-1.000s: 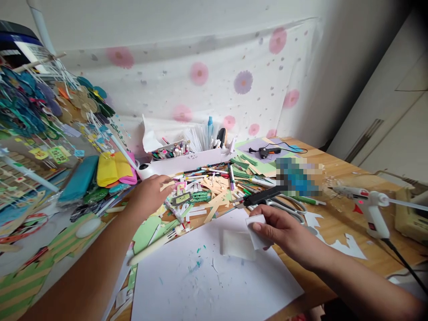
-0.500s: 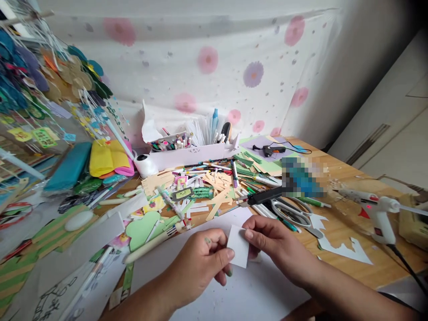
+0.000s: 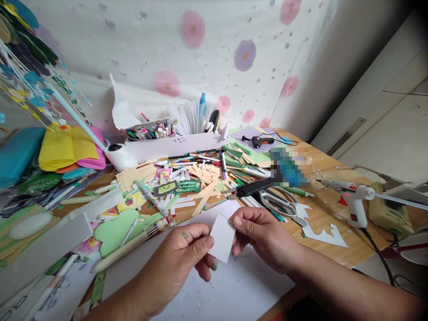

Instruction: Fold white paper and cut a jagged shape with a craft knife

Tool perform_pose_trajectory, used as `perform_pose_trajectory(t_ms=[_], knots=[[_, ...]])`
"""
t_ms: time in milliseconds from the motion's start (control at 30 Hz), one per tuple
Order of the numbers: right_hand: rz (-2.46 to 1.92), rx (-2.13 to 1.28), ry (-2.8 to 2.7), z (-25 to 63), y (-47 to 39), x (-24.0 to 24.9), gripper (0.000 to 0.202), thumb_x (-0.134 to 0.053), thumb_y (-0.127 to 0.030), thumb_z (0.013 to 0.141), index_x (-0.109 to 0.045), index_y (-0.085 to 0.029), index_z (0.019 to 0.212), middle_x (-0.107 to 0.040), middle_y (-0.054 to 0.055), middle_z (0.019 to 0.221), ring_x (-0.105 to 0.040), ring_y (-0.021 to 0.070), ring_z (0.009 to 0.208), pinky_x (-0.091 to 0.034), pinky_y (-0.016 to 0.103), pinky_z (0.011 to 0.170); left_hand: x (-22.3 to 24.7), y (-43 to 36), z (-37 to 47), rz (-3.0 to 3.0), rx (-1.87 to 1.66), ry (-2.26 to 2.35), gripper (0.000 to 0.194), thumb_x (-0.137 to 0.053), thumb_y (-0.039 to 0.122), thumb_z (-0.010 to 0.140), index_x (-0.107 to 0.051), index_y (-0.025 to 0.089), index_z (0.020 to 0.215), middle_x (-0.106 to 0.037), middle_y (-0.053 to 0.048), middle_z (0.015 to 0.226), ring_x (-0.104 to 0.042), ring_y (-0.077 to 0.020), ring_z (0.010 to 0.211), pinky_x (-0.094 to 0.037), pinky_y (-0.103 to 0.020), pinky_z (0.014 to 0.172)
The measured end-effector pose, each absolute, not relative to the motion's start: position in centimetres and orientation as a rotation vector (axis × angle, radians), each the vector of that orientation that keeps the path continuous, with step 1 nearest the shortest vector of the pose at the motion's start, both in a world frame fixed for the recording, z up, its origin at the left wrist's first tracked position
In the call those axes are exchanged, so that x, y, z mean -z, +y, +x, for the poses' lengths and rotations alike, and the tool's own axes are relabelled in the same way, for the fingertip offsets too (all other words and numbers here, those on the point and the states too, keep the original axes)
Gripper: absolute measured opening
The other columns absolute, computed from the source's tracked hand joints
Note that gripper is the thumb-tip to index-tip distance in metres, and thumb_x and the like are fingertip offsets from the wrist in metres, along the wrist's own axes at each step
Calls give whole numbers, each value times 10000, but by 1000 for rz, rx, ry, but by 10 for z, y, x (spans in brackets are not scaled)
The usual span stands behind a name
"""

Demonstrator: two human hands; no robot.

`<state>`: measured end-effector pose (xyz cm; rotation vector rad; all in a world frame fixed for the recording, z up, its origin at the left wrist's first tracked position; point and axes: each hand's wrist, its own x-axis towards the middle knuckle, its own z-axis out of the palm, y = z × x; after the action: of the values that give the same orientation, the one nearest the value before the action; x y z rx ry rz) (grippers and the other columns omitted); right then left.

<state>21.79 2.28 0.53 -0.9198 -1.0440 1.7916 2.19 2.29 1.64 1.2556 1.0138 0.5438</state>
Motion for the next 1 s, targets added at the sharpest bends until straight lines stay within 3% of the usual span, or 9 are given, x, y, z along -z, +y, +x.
perform_pose_trajectory(t_ms=[233, 400, 633, 800, 1000], knots=[[-1019, -1590, -1187, 220, 20, -5, 310, -651, -426, 809, -652, -132, 712, -650, 20, 578, -587, 102, 524, -463, 225, 548, -17, 19, 23, 1203, -639, 977, 347, -570, 498, 818, -622, 159, 767, -562, -7, 648, -534, -123, 581, -442, -236, 552], [-992, -1440, -1302, 220, 16, -8, 227, -633, -373, 836, -696, -166, 764, -676, 29, 664, -609, 127, 641, -480, 238, 631, -15, 16, 26, 900, -735, 826, 410, -549, 548, 809, -601, 181, 983, -651, -75, 823, -644, -219, 702, -504, -385, 699], [-967, -1403, -1397, 219, 12, -11, 164, -632, -335, 834, -686, -181, 851, -641, 20, 781, -587, 122, 716, -480, 230, 673, -15, 17, 27, 951, -733, 878, 317, -611, 495, 798, -615, 185, 866, -599, -18, 675, -586, -148, 613, -486, -269, 572], [-1039, -1304, -1456, 217, 13, -13, 222, -614, -330, 841, -650, -151, 715, -585, 3, 664, -558, 106, 629, -458, 208, 594, -14, 16, 27, 920, -744, 850, 378, -545, 534, 824, -619, 164, 805, -596, -27, 641, -556, -136, 561, -489, -251, 515], [-1014, -1471, -1329, 218, 16, -11, 244, -648, -373, 815, -647, -136, 753, -609, -3, 650, -578, 92, 610, -475, 198, 586, -17, 18, 28, 808, -754, 902, 336, -535, 494, 842, -603, 167, 885, -594, -9, 577, -538, -132, 493, -472, -237, 457]])
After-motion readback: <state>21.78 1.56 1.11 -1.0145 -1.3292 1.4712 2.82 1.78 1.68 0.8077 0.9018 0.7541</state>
